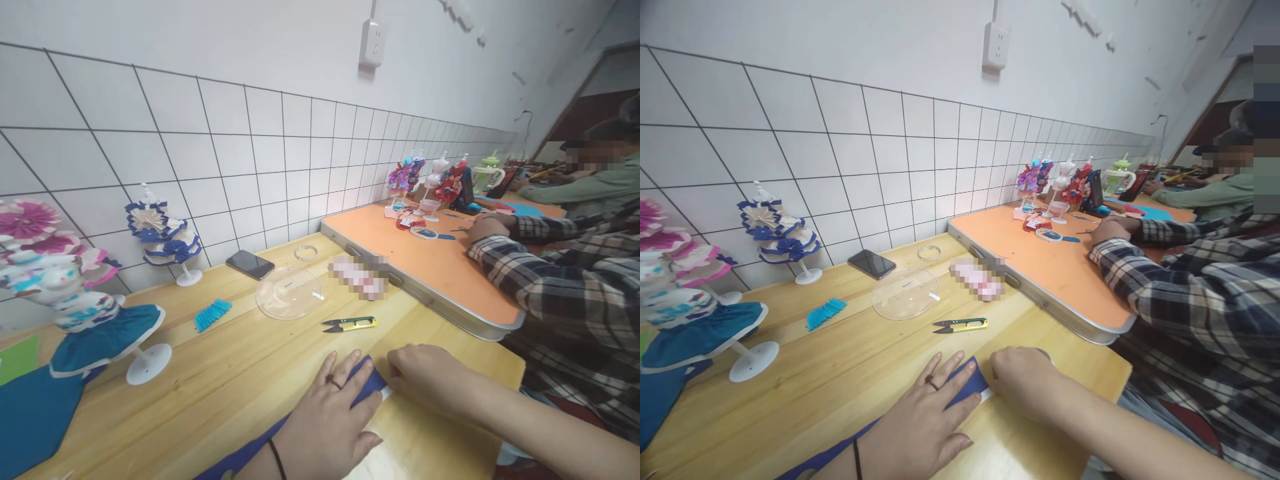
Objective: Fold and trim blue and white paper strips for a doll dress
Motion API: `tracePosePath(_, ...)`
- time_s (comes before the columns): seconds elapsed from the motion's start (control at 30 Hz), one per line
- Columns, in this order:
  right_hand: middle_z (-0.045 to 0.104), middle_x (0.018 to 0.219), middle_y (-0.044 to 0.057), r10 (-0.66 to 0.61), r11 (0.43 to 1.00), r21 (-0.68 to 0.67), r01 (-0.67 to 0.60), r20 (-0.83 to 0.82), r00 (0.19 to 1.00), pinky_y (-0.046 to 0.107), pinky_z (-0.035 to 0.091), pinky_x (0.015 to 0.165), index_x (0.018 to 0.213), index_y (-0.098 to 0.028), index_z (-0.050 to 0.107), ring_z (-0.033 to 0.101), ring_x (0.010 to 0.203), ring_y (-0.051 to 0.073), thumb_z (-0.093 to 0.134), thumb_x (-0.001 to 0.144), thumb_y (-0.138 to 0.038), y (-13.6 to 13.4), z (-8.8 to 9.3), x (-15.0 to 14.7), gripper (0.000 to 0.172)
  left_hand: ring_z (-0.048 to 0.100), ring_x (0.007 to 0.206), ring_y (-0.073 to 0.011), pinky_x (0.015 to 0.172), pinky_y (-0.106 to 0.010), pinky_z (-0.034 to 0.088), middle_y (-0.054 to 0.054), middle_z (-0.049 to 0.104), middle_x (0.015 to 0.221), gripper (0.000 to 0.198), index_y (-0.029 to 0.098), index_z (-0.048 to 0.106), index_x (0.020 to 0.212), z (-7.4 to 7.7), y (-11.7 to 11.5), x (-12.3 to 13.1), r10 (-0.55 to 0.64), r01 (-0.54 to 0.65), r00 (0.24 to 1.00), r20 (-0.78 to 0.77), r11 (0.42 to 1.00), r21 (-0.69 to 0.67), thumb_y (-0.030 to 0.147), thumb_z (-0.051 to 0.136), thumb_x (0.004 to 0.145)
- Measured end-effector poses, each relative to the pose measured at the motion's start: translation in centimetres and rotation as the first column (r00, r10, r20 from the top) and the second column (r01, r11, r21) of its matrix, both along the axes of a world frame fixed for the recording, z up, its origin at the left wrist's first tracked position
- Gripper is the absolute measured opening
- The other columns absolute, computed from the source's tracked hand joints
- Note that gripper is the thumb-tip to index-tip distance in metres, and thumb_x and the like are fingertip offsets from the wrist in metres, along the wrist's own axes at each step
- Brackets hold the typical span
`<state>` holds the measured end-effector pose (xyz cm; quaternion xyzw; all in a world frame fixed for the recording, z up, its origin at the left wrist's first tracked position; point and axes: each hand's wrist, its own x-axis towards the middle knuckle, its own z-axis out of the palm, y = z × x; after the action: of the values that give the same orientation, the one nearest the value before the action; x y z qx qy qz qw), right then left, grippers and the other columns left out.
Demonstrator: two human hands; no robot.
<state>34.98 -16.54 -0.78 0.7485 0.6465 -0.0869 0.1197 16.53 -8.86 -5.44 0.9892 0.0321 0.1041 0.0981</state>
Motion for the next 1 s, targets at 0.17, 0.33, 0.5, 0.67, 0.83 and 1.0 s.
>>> tracePosePath(0.17, 0.07, 0.079, 0.013, -0.054, 0.999, -0.013, 0.053, -0.034, 0.998, 0.027, 0.037, 0.052, 0.083, -0.014, 0.062, 0.066, 0.071, 0.027, 0.048, 0.074, -0.018, 0.6, -0.1, 0.5, 0.017, 0.009, 0.136, -0.0257, 0.108, -0.049, 0.018, -0.005, 0.028, 0.145, 0.039, 0.023, 0.049, 0.115, 0.1, -0.1, -0.5, 0.011, -0.015, 0.999, 0.038, 0.993, 0.116, 0.047, 0.031, 0.09)
tracePosePath(0.33, 0.07, 0.081, 0.01, -0.079, 0.996, -0.043, 0.075, -0.096, 0.992, 0.027, 0.035, 0.053, 0.078, -0.017, 0.061, 0.065, 0.073, 0.027, 0.05, 0.07, -0.02, 0.4, 0.5, 0.5, 0.014, 0.012, 0.135, -0.0266, 0.107, -0.047, 0.021, -0.005, 0.031, 0.144, 0.041, 0.025, 0.05, 0.116, 0.6, -0.4, -2.8, 0.014, -0.029, 0.998, 0.061, 0.967, 0.253, 0.05, 0.034, 0.088)
tracePosePath(0.5, 0.069, 0.078, 0.007, -0.105, 0.994, -0.05, 0.099, -0.137, 0.985, 0.026, 0.032, 0.054, 0.074, -0.019, 0.06, 0.063, 0.071, 0.025, 0.05, 0.07, -0.021, 0.1, 0.0, 0.8, 0.011, 0.02, 0.133, -0.0277, 0.105, -0.046, 0.022, -0.006, 0.036, 0.141, 0.045, 0.025, 0.049, 0.118, 1.1, -0.5, -6.7, 0.034, -0.062, 0.997, 0.073, 0.909, 0.412, 0.054, 0.034, 0.086)
tracePosePath(0.67, 0.067, 0.074, 0.005, -0.115, 0.993, -0.053, 0.107, -0.18, 0.977, 0.026, 0.03, 0.052, 0.07, -0.02, 0.058, 0.061, 0.067, 0.023, 0.05, 0.07, -0.021, 0.1, -0.2, 0.9, 0.008, 0.038, 0.125, -0.027, 0.108, -0.044, 0.007, -0.007, 0.049, 0.131, 0.042, 0.024, 0.054, 0.111, 1.9, -0.9, -10.7, 0.028, -0.096, 0.991, 0.13, 0.824, 0.559, 0.054, 0.04, 0.085)
tracePosePath(0.83, 0.066, 0.074, 0.005, -0.115, 0.993, -0.055, 0.105, -0.228, 0.967, 0.026, 0.032, 0.053, 0.07, -0.019, 0.056, 0.059, 0.065, 0.021, 0.048, 0.071, -0.023, -0.1, -0.3, 1.1, 0.009, 0.047, 0.118, -0.0274, 0.107, -0.047, 0.012, -0.007, 0.059, 0.12, 0.036, 0.024, 0.058, 0.103, 2.1, -1.5, -14.2, 0.02, -0.135, 0.982, 0.186, 0.764, 0.631, 0.051, 0.047, 0.082)
tracePosePath(1.0, 0.066, 0.073, 0.006, -0.099, 0.995, -0.048, 0.09, -0.264, 0.959, 0.027, 0.032, 0.054, 0.071, -0.019, 0.056, 0.058, 0.066, 0.021, 0.048, 0.073, -0.026, -0.2, -1.4, 1.9, 0.011, 0.043, 0.12, -0.0294, 0.097, -0.043, 0.036, -0.01, 0.06, 0.117, 0.039, 0.024, 0.059, 0.101, 1.3, -2.5, -17.7, 0.123, -0.25, 0.964, 0.237, 0.73, 0.636, 0.054, 0.051, 0.079)
